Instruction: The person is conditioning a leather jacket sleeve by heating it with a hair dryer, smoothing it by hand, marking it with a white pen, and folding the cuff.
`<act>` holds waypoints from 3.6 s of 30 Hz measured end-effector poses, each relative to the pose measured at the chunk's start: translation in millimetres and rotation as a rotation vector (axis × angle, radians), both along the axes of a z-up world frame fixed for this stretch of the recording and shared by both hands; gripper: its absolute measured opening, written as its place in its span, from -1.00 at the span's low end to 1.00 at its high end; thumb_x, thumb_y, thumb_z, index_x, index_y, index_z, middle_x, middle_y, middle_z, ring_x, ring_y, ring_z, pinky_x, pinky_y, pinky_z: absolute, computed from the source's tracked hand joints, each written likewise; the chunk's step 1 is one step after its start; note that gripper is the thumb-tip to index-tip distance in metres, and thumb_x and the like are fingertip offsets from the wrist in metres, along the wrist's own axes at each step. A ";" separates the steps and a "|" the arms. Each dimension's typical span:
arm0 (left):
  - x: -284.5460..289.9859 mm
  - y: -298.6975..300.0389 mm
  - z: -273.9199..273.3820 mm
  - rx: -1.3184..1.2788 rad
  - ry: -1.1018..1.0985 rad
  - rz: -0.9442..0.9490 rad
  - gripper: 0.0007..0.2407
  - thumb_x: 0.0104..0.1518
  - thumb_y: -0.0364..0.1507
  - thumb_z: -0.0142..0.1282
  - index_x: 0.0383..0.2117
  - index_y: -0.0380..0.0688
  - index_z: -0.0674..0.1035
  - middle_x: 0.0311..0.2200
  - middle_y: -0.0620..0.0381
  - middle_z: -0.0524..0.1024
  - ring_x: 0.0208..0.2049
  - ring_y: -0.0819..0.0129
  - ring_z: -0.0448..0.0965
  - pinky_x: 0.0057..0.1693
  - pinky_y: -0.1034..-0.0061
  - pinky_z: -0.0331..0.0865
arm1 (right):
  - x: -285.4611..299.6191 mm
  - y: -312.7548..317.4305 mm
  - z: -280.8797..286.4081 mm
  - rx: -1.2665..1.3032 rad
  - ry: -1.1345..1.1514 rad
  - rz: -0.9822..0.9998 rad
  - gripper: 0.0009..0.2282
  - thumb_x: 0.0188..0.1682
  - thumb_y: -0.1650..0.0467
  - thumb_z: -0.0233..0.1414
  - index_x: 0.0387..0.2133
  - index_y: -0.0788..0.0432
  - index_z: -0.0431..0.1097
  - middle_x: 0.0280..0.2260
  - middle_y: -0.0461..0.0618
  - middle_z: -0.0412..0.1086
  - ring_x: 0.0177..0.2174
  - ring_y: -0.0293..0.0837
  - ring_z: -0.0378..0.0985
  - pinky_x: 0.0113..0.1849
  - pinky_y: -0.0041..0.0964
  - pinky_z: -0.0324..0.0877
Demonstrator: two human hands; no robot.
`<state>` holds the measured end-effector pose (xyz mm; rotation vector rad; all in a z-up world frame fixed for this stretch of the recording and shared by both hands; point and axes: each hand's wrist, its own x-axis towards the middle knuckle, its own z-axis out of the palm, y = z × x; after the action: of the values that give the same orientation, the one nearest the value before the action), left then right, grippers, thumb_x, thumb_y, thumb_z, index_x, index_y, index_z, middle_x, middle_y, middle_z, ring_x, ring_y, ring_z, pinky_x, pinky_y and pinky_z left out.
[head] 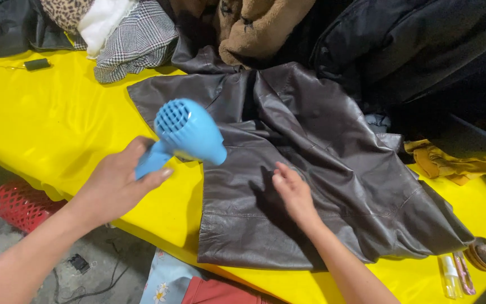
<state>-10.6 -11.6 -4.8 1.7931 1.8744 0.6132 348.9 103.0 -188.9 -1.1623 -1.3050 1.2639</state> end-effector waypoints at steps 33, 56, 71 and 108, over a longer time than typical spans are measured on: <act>-4.7 -13.5 -12.9 -0.009 -0.115 0.025 -0.62 0.09 -0.04 0.05 -0.08 0.06 0.45 -0.36 0.18 0.52 -0.33 0.21 0.57 -0.16 0.33 0.33 | -44.5 -35.8 62.5 0.403 -0.767 1.025 -0.48 -0.03 0.36 0.17 0.24 -0.04 0.25 0.43 0.00 -0.06 0.43 0.05 -0.29 0.27 0.20 -0.58; -7.1 -18.0 -18.5 -0.059 -0.116 0.015 -0.61 0.12 -0.07 0.04 -0.01 0.07 0.45 -0.26 0.19 0.55 -0.27 0.26 0.62 -0.12 0.29 0.40 | -62.2 -4.7 13.1 0.972 -1.155 0.711 -0.37 0.08 -0.08 -0.24 0.41 -0.22 -0.02 0.45 -0.01 -0.12 0.39 0.19 -0.14 0.12 0.54 -0.09; -16.1 -31.0 -13.8 -0.012 -0.143 0.063 -0.62 0.11 -0.07 0.06 -0.05 0.05 0.45 -0.31 0.20 0.52 -0.31 0.29 0.57 -0.16 0.30 0.38 | -80.0 86.9 55.4 0.571 -1.058 0.336 -0.50 -0.01 0.08 0.05 0.22 -0.14 0.33 0.24 -0.11 0.31 0.24 -0.05 0.22 0.21 -0.07 0.09; 8.7 -25.8 -15.3 -0.076 -0.156 -0.150 -0.69 0.07 -0.09 0.14 -0.17 0.10 0.57 -0.37 0.31 0.65 -0.39 0.43 0.59 -0.21 0.43 0.37 | 13.9 31.2 44.2 0.521 -0.892 0.246 -0.48 0.01 0.17 0.08 0.25 0.01 0.28 0.30 0.12 0.20 0.28 0.02 0.20 0.23 -0.10 0.09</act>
<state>-1.9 -37.3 -20.1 1.7646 1.6220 0.6009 362.8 134.2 -144.7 -1.2301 -2.3144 0.4552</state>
